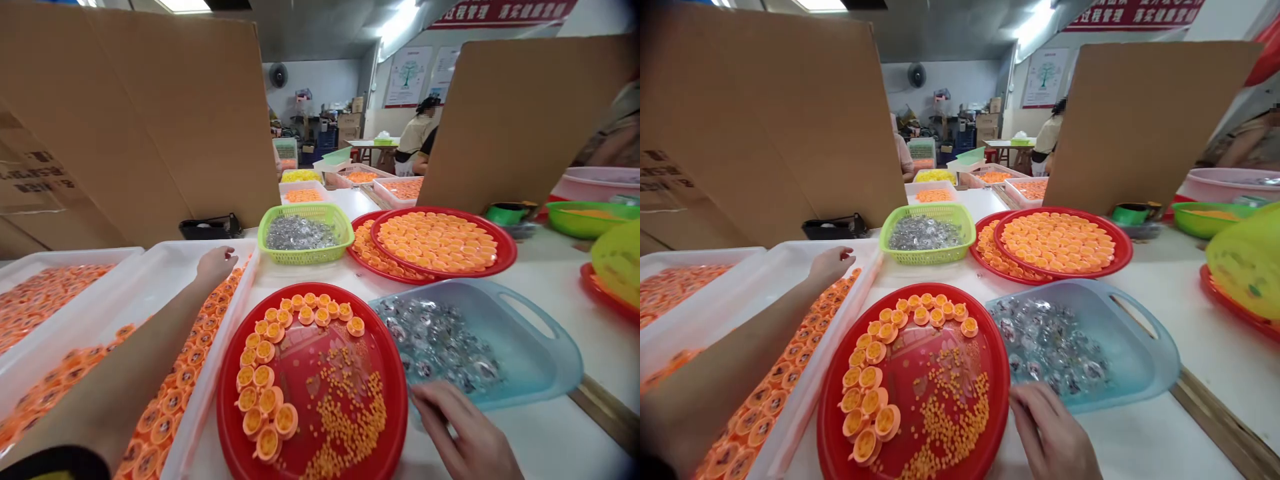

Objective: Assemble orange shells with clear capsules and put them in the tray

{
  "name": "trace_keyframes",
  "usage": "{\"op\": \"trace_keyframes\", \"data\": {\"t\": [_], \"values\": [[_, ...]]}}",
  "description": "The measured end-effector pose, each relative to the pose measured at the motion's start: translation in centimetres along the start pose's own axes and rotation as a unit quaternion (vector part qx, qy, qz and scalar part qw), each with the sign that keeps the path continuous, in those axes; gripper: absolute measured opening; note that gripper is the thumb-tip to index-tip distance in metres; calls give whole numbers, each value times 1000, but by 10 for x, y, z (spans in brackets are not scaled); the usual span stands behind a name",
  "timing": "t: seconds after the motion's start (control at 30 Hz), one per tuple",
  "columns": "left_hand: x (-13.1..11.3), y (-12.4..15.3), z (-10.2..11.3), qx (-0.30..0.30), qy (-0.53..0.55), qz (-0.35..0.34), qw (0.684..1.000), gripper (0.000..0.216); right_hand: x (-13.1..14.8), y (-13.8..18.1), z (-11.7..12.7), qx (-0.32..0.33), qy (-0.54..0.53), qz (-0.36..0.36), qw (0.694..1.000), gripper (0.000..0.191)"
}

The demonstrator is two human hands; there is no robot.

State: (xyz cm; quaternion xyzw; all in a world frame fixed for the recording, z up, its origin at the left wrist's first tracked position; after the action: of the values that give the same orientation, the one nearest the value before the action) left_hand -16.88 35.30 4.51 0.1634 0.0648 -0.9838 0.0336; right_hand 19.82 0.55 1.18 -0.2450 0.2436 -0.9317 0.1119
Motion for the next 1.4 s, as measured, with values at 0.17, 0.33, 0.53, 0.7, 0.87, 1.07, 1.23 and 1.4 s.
{"op": "trace_keyframes", "data": {"t": [0.17, 0.33, 0.53, 0.7, 0.87, 1.07, 1.23, 1.4], "values": [[-96, 73, 15, 6, 49, -162, 985, 34, 6, -88, -51, 153, 158, -13, 975, 24], [-162, 166, -2, 78, 112, -283, 950, 25, 1, -125, -89, 208, 179, -24, 961, 22], [-144, 212, -51, 170, 312, -107, 929, 21, 5, -114, -84, 213, 112, -8, 971, 14], [-143, 265, -106, 318, 603, 109, 723, 45, 35, -100, -55, 150, 0, 24, 988, 9], [-161, 296, -110, 355, 701, 95, 611, 46, 53, -80, -46, 123, -45, 30, 991, 14], [-135, 285, -106, 314, 597, 91, 732, 43, 2, -60, -7, 124, 55, -30, 990, 12], [-135, 279, -108, 324, 587, 97, 735, 37, -64, -38, 20, 160, 177, -85, 967, 15], [-139, 284, -120, 358, 660, 166, 639, 34, -90, -21, 6, 185, 205, -91, 957, 22]]}}
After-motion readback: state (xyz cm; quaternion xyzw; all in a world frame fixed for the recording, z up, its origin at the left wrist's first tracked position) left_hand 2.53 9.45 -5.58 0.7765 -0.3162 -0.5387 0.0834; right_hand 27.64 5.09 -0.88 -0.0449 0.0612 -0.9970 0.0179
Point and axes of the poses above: each hand's wrist, its own y-axis away from the middle knuckle, its own z-axis out of the back of the hand, x = y × z, the point moved 10 cm from there along -y, towards the middle knuckle, and after that the axes turned 4 degrees about z, right-handed, at the moved point
